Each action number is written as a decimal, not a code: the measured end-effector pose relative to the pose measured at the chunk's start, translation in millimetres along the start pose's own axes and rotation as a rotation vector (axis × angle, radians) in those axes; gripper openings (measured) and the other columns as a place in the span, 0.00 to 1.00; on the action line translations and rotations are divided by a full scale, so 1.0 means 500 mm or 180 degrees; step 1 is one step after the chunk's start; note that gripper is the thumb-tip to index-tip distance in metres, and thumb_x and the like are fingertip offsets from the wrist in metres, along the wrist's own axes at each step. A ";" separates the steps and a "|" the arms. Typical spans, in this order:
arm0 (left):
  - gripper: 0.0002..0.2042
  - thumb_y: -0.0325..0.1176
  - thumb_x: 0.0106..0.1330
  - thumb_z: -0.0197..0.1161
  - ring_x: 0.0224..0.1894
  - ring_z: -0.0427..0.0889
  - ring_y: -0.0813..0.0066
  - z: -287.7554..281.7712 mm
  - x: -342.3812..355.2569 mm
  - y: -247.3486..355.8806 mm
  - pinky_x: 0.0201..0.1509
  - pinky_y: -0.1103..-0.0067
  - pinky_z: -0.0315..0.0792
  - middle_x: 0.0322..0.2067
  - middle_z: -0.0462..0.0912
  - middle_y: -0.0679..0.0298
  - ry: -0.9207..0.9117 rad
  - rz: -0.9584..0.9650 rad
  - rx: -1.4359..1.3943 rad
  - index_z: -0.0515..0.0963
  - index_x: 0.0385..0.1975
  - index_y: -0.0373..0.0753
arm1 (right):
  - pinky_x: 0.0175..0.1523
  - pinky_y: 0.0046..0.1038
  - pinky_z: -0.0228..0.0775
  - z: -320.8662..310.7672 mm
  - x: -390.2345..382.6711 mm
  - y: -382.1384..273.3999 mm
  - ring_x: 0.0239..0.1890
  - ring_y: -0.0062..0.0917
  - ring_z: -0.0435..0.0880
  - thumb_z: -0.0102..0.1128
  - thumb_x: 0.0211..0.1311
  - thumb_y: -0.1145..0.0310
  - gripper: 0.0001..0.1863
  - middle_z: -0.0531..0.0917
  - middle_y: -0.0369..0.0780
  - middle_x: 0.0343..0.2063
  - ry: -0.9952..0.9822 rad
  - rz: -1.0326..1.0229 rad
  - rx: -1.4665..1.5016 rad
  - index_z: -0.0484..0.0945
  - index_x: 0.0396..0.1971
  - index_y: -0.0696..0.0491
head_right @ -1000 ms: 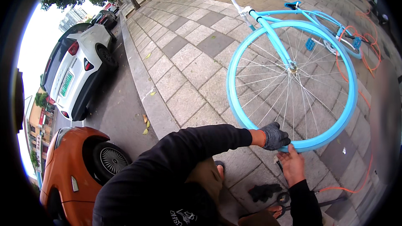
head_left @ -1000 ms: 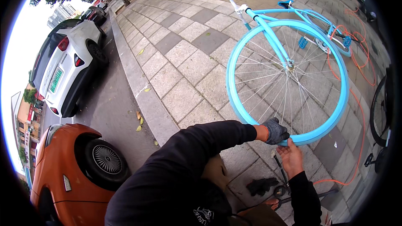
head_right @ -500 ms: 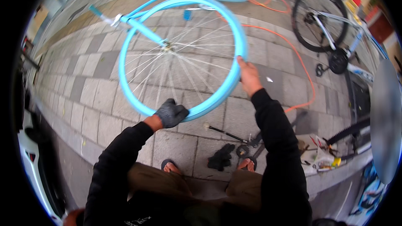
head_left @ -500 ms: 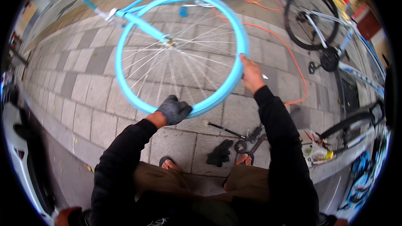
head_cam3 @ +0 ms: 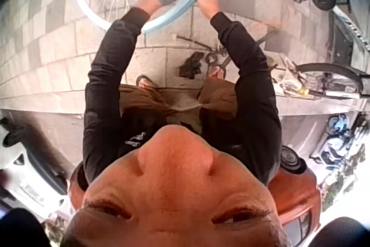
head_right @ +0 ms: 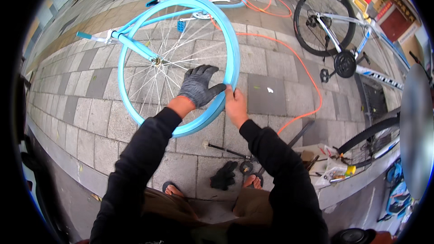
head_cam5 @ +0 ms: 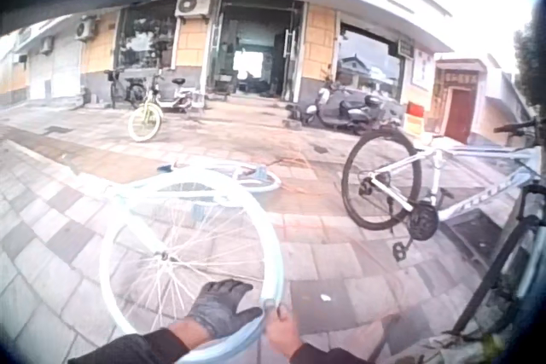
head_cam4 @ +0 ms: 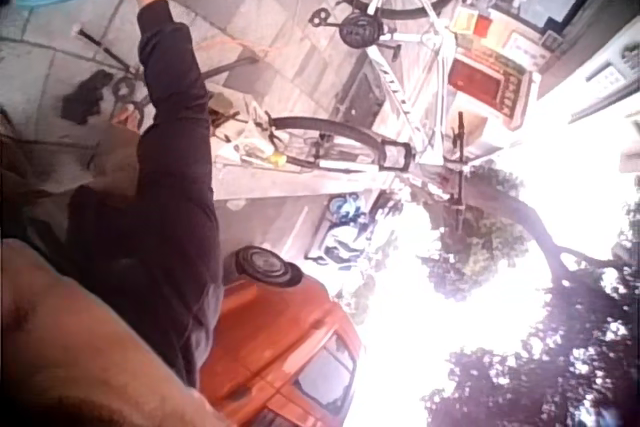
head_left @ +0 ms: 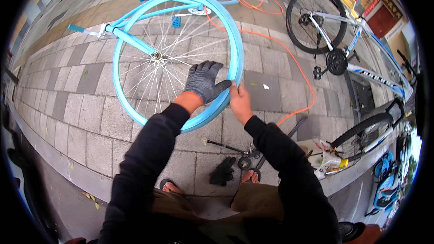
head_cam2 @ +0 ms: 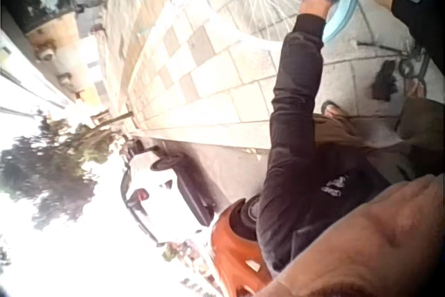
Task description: The person removes a black inner tube from a blue bicycle wheel, sprays a liquid onto the tube, and then uses a metal tool and an air pump to reinstall and inflate the tube back into the tire rim.
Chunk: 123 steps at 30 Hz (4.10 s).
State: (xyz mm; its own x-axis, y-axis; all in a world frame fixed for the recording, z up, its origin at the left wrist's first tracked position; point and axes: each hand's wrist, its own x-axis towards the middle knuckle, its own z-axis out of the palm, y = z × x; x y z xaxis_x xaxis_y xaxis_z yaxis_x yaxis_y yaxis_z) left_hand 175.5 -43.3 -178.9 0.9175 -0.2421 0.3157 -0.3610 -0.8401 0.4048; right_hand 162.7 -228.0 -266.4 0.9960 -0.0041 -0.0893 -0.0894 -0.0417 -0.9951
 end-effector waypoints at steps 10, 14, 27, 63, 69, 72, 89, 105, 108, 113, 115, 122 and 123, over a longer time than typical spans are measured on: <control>0.33 0.73 0.67 0.52 0.62 0.81 0.52 0.027 0.037 -0.005 0.77 0.51 0.52 0.50 0.89 0.55 -0.1572 -0.0225 0.0116 0.90 0.50 0.52 | 0.49 0.36 0.87 -0.077 -0.076 0.003 0.47 0.28 0.89 0.55 0.82 0.54 0.22 0.87 0.42 0.46 -0.1242 0.0890 0.0630 0.77 0.55 0.60; 0.33 0.74 0.67 0.51 0.61 0.81 0.50 0.037 0.022 -0.018 0.77 0.53 0.52 0.49 0.88 0.53 -0.1464 -0.0229 0.0207 0.91 0.50 0.55 | 0.51 0.38 0.85 -0.089 0.011 -0.091 0.45 0.33 0.90 0.59 0.79 0.51 0.24 0.88 0.43 0.41 -0.0500 0.0383 0.0443 0.79 0.49 0.62; 0.31 0.68 0.67 0.51 0.53 0.87 0.57 0.051 0.032 -0.001 0.74 0.56 0.55 0.42 0.92 0.60 -0.1684 -0.0516 -0.0375 0.91 0.45 0.51 | 0.41 0.36 0.74 0.010 0.035 -0.028 0.33 0.27 0.81 0.59 0.80 0.50 0.26 0.84 0.43 0.28 0.1328 -0.0724 -0.0969 0.83 0.39 0.64; 0.34 0.71 0.60 0.56 0.53 0.85 0.51 0.070 -0.013 0.014 0.76 0.56 0.53 0.40 0.91 0.52 -0.1303 -0.0656 -0.0139 0.91 0.37 0.43 | 0.32 0.28 0.67 0.009 0.077 -0.074 0.26 0.18 0.76 0.60 0.79 0.46 0.28 0.79 0.32 0.24 0.1114 -0.0495 -0.0742 0.79 0.28 0.58; 0.32 0.70 0.61 0.57 0.51 0.85 0.54 0.076 -0.039 -0.001 0.75 0.58 0.53 0.38 0.90 0.55 -0.1017 -0.0444 -0.0172 0.91 0.35 0.45 | 0.32 0.25 0.63 0.054 0.070 -0.059 0.27 0.13 0.68 0.61 0.80 0.47 0.28 0.75 0.29 0.23 0.1427 -0.0615 0.0098 0.80 0.27 0.57; 0.31 0.69 0.63 0.57 0.52 0.84 0.55 0.059 -0.033 -0.002 0.76 0.58 0.52 0.39 0.90 0.56 -0.1120 -0.0381 -0.0142 0.91 0.35 0.45 | 0.32 0.24 0.62 0.054 0.072 -0.055 0.28 0.12 0.68 0.62 0.79 0.48 0.25 0.75 0.28 0.24 0.1456 -0.0436 0.0584 0.83 0.29 0.56; 0.34 0.71 0.66 0.55 0.49 0.87 0.54 0.043 -0.033 0.020 0.72 0.58 0.61 0.36 0.90 0.54 -0.1138 -0.0400 0.0160 0.90 0.39 0.42 | 0.34 0.21 0.60 0.024 0.063 -0.027 0.31 0.10 0.67 0.66 0.77 0.51 0.23 0.76 0.26 0.28 0.1160 -0.0232 0.0806 0.86 0.35 0.60; 0.35 0.72 0.54 0.62 0.47 0.88 0.53 0.066 0.038 -0.021 0.65 0.61 0.66 0.38 0.91 0.55 -0.1635 -0.0244 -0.0316 0.90 0.41 0.43 | 0.35 0.27 0.81 -0.054 -0.004 -0.061 0.27 0.22 0.85 0.65 0.77 0.53 0.23 0.87 0.38 0.29 -0.0130 0.0231 -0.0236 0.86 0.41 0.63; 0.34 0.72 0.53 0.64 0.45 0.89 0.54 0.076 0.045 -0.017 0.63 0.62 0.66 0.35 0.91 0.57 -0.1374 -0.0335 -0.0344 0.90 0.38 0.43 | 0.34 0.25 0.79 -0.028 -0.002 -0.032 0.27 0.18 0.83 0.66 0.76 0.54 0.22 0.87 0.37 0.28 0.0374 0.0127 0.0361 0.87 0.40 0.64; 0.33 0.72 0.53 0.66 0.45 0.89 0.54 0.081 0.043 0.001 0.64 0.62 0.65 0.36 0.91 0.57 -0.1365 -0.0477 -0.0236 0.90 0.37 0.44 | 0.38 0.22 0.70 0.028 -0.013 0.000 0.32 0.14 0.77 0.70 0.74 0.57 0.22 0.84 0.32 0.28 0.1277 0.0116 0.0929 0.88 0.42 0.66; 0.33 0.72 0.53 0.66 0.45 0.88 0.54 0.081 0.040 0.016 0.65 0.62 0.65 0.36 0.91 0.57 -0.1374 -0.0547 -0.0048 0.90 0.37 0.44 | 0.39 0.23 0.68 0.032 -0.021 -0.009 0.33 0.14 0.75 0.72 0.72 0.58 0.21 0.83 0.32 0.28 0.1368 0.0242 0.1088 0.88 0.40 0.66; 0.30 0.67 0.59 0.64 0.40 0.89 0.49 0.113 0.034 0.019 0.58 0.61 0.72 0.33 0.90 0.53 -0.1058 -0.0451 0.0278 0.87 0.33 0.41 | 0.34 0.23 0.64 0.038 0.006 0.005 0.28 0.15 0.73 0.75 0.69 0.59 0.18 0.82 0.31 0.27 0.1510 0.0592 0.1761 0.87 0.34 0.62; 0.30 0.67 0.59 0.64 0.41 0.88 0.48 0.117 0.033 0.024 0.59 0.61 0.71 0.33 0.90 0.53 -0.1028 -0.0487 0.0311 0.87 0.33 0.41 | 0.32 0.23 0.64 0.040 0.008 0.013 0.27 0.15 0.73 0.75 0.69 0.59 0.18 0.82 0.32 0.27 0.1551 0.0660 0.1921 0.87 0.34 0.61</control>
State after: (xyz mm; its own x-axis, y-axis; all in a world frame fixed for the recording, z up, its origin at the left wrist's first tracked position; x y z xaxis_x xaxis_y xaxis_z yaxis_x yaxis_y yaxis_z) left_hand 196.3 -85.6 -219.1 0.9707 -0.2378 -0.0355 -0.2123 -0.9170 0.3377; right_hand 166.2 -208.2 -274.0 0.8345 -0.3942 -0.3850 -0.1181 0.5545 -0.8237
